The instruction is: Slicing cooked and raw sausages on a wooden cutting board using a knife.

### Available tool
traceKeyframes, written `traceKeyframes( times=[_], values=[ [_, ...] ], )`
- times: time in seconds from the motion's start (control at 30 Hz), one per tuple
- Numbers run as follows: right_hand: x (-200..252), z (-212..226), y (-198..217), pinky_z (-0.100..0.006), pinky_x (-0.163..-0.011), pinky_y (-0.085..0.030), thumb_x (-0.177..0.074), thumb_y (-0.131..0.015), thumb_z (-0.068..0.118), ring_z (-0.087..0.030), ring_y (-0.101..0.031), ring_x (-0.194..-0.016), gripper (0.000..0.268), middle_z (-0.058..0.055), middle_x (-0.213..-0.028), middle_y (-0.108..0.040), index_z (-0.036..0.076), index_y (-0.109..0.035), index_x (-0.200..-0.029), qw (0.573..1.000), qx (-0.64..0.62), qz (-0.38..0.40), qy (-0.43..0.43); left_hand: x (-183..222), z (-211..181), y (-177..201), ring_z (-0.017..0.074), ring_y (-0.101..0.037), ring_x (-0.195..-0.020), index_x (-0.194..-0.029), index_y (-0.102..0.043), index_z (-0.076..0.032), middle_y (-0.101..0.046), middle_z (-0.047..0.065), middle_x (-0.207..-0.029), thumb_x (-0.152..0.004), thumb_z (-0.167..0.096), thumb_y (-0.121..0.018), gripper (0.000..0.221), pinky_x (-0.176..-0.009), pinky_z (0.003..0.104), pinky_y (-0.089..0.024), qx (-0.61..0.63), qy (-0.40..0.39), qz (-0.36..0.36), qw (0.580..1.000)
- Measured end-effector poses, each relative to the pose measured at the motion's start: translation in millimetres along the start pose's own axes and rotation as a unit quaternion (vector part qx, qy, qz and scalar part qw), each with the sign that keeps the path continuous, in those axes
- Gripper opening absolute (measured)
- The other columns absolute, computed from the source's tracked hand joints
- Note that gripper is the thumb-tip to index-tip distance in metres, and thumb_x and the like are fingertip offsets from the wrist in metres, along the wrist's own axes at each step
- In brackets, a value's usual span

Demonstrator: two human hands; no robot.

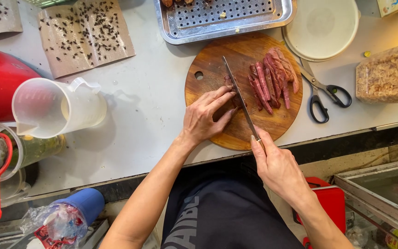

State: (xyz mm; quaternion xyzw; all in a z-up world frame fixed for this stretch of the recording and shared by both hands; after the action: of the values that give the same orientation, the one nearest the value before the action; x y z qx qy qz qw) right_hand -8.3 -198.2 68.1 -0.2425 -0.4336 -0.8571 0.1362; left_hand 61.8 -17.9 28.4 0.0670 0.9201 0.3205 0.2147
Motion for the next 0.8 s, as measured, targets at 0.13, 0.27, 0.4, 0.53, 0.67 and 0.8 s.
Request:
traceKeyframes(
  times=[0.13,0.27,0.4,0.53,0.67,0.8],
  values=[
    [-20.0,-1.0,-6.3,-0.056,-0.065,-0.054,-0.103,-0.045,0.035,-0.049,-0.069,-0.070,0.048,-0.028,-0.072,-0.069,0.015,-0.048,-0.146,0.999,0.014,-0.015,0.034,-0.8,0.9,0.5,0.0259,-0.070,-0.117,-0.132,-0.067,-0.009,-0.067,0.006,-0.137,-0.089,-0.020,-0.080,0.046,-0.098,0.035,-0.057,-0.001,-0.011,-0.004,1.000],
    [-30.0,4.4,-10.1,-0.055,-0.064,-0.056,-0.103,-0.044,0.036,-0.047,-0.071,-0.067,0.048,-0.026,-0.070,-0.070,0.014,-0.047,-0.146,0.999,0.003,-0.015,0.032,-0.1,2.5,0.1,0.0262,-0.070,-0.117,-0.131,-0.067,-0.009,-0.067,0.007,-0.136,-0.088,-0.021,-0.080,0.046,-0.098,0.035,-0.057,-0.001,-0.016,-0.005,1.000],
    [-17.4,0.4,-7.9,-0.057,-0.065,-0.054,-0.103,-0.044,0.036,-0.049,-0.069,-0.070,0.049,-0.028,-0.071,-0.069,0.016,-0.046,-0.148,1.000,0.010,-0.018,0.021,1.6,-2.2,-2.7,0.0251,-0.070,-0.116,-0.129,-0.068,-0.010,-0.068,0.006,-0.134,-0.089,-0.022,-0.081,0.044,-0.098,0.035,-0.057,0.004,-0.013,-0.007,1.000],
    [10.9,-25.1,-14.4,-0.055,-0.067,-0.054,-0.102,-0.045,0.036,-0.047,-0.071,-0.074,0.048,-0.027,-0.074,-0.071,0.015,-0.048,-0.145,1.000,-0.009,-0.013,0.000,0.3,-4.1,0.5,0.0246,-0.070,-0.116,-0.128,-0.070,-0.011,-0.069,0.004,-0.133,-0.088,-0.021,-0.082,0.042,-0.097,0.035,-0.058,-0.008,-0.022,-0.007,1.000],
    [36.8,-39.5,-15.1,-0.053,-0.067,-0.055,-0.101,-0.042,0.037,-0.045,-0.072,-0.069,0.051,-0.024,-0.072,-0.072,0.021,-0.044,-0.150,0.999,-0.001,0.015,-0.051,3.0,-2.5,-0.2,0.0244,-0.070,-0.117,-0.128,-0.070,-0.012,-0.069,0.004,-0.134,-0.088,-0.020,-0.082,0.042,-0.098,0.035,-0.058,0.010,-0.021,-0.008,1.000],
    [41.7,-42.3,-9.8,-0.050,-0.065,-0.054,-0.103,-0.043,0.040,-0.039,-0.073,-0.066,0.049,-0.021,-0.067,-0.070,0.020,-0.046,-0.148,0.998,-0.018,0.024,-0.063,2.8,-0.8,2.4,0.0239,-0.070,-0.119,-0.125,-0.070,-0.011,-0.069,0.005,-0.134,-0.086,-0.020,-0.082,0.042,-0.099,0.035,-0.058,0.033,-0.015,-0.017,0.999]
  ],
)
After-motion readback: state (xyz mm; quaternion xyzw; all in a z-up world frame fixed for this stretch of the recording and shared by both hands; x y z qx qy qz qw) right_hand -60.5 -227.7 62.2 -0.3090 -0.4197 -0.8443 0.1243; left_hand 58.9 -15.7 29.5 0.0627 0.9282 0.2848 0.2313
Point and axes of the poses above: each hand's wrist, its own x-axis away from the middle knuckle, its own y-axis out of the back of the hand, z = x × y, the point moved 7 cm from there along -x, towards the middle knuckle
